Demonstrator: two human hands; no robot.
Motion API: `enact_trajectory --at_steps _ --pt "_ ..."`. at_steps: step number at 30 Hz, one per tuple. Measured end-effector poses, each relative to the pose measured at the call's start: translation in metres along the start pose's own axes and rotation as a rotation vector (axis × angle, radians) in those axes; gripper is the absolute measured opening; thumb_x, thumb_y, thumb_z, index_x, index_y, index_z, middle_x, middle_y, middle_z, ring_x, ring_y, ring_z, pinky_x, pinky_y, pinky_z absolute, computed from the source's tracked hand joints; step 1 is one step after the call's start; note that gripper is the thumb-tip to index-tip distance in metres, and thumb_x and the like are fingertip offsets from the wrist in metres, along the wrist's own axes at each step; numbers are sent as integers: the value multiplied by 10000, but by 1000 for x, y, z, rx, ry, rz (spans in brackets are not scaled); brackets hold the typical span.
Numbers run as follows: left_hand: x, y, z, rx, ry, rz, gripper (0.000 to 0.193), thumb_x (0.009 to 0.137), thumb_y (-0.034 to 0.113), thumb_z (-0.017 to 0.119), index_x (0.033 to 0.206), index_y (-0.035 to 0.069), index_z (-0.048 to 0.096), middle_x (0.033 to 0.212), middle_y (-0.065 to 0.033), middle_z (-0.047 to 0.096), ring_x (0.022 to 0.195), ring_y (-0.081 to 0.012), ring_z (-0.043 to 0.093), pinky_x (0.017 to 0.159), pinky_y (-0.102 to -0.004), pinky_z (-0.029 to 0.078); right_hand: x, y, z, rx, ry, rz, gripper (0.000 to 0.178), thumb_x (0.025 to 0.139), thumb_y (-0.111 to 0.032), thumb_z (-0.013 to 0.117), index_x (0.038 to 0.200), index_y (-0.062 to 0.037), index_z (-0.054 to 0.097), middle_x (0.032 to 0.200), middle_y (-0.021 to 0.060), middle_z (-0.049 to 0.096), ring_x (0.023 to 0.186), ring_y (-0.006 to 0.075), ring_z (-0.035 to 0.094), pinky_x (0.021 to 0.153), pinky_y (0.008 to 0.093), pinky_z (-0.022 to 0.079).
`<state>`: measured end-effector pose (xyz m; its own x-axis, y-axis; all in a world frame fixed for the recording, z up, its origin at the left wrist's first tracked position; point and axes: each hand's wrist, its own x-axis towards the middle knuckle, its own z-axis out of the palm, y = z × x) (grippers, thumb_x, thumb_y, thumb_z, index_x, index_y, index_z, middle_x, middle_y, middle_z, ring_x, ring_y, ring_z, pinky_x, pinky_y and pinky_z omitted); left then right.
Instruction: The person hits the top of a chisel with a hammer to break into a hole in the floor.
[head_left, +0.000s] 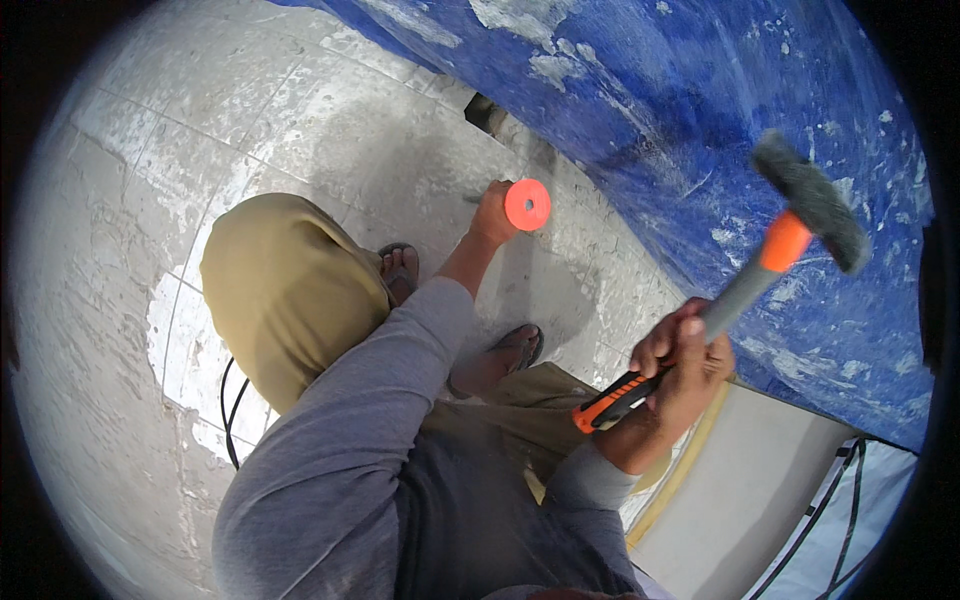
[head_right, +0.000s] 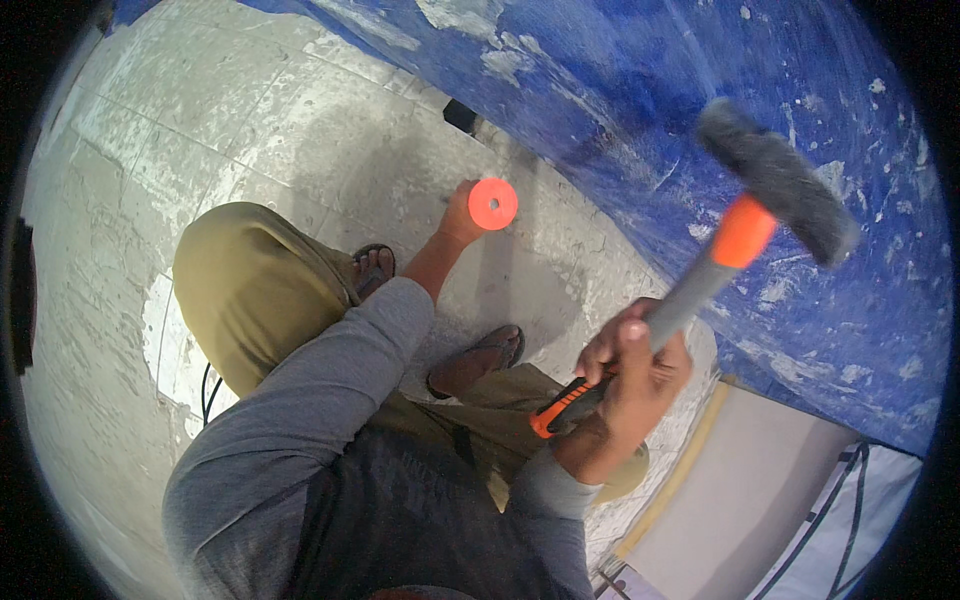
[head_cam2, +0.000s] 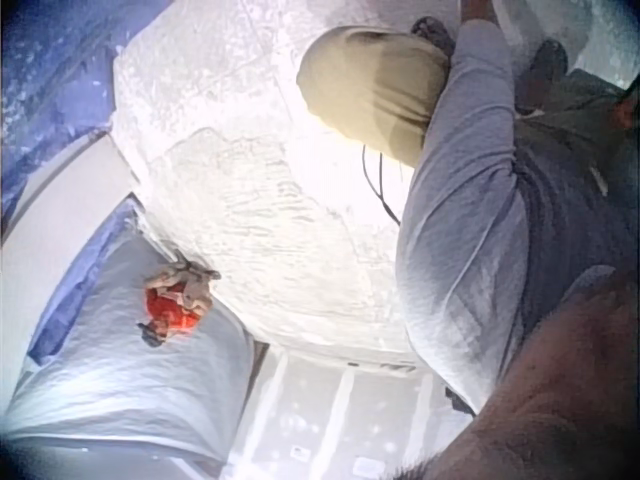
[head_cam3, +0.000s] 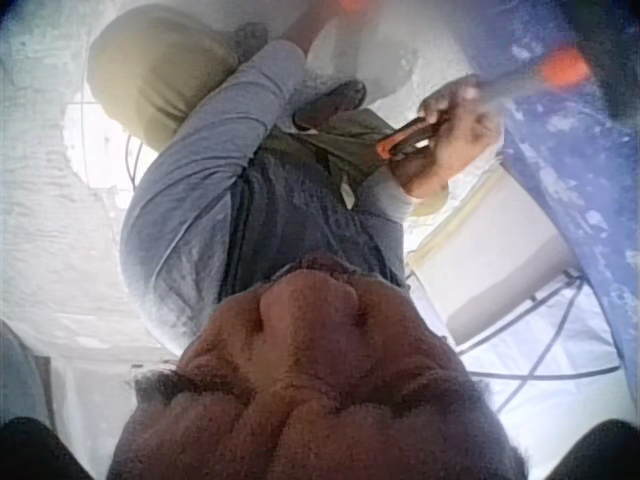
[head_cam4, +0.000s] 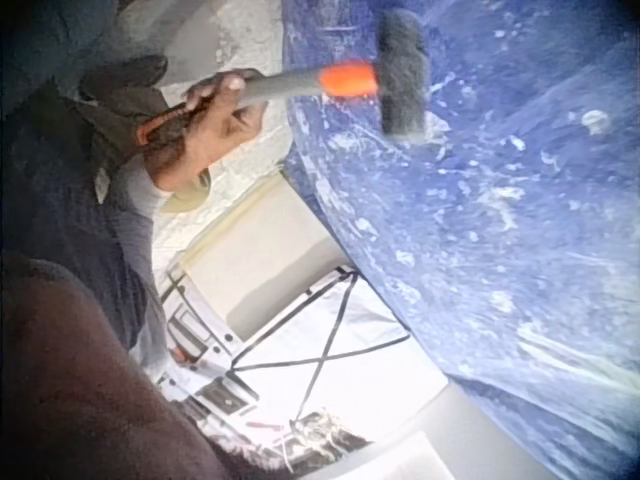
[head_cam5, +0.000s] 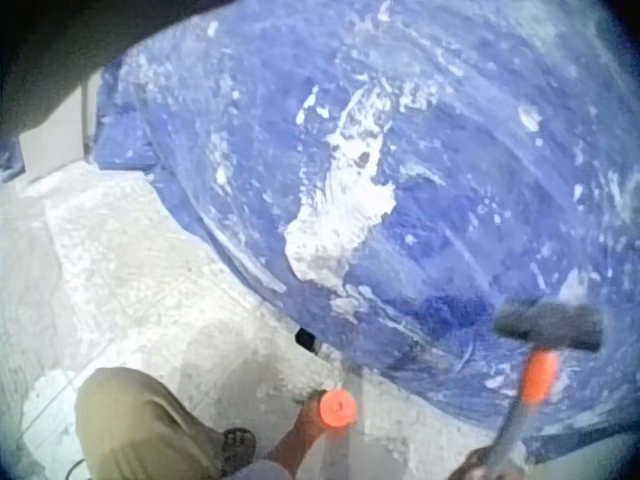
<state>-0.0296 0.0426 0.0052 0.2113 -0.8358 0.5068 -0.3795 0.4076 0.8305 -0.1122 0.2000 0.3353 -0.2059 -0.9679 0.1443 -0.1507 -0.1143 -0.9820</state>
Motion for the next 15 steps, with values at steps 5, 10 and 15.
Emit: enact_trajectory --at_steps 5,10,15 --pt "4 -9 2 63 -51 -78 115 689 140 667 771 79 613 778 -124 622 744 -335 573 732 -410 467 21 -34 7 97 37 -347 213 936 -189 528 969 18 493 551 58 419 381 120 398 341 275 375" --pt "11 3 -6 52 -65 -74 128 704 163 678 787 89 614 800 -121 636 777 -321 594 740 -405 476 9 25 39 -317 -43 34 153 929 -179 530 938 -26 527 608 32 472 475 106 459 419 262 393" --pt "19 19 -16 -81 -144 -152 170 723 185 683 834 66 634 847 -141 653 825 -336 605 748 -425 483 -13 147 6 -415 -168 573 211 887 -179 578 873 28 538 569 57 494 389 137 469 356 289 395"
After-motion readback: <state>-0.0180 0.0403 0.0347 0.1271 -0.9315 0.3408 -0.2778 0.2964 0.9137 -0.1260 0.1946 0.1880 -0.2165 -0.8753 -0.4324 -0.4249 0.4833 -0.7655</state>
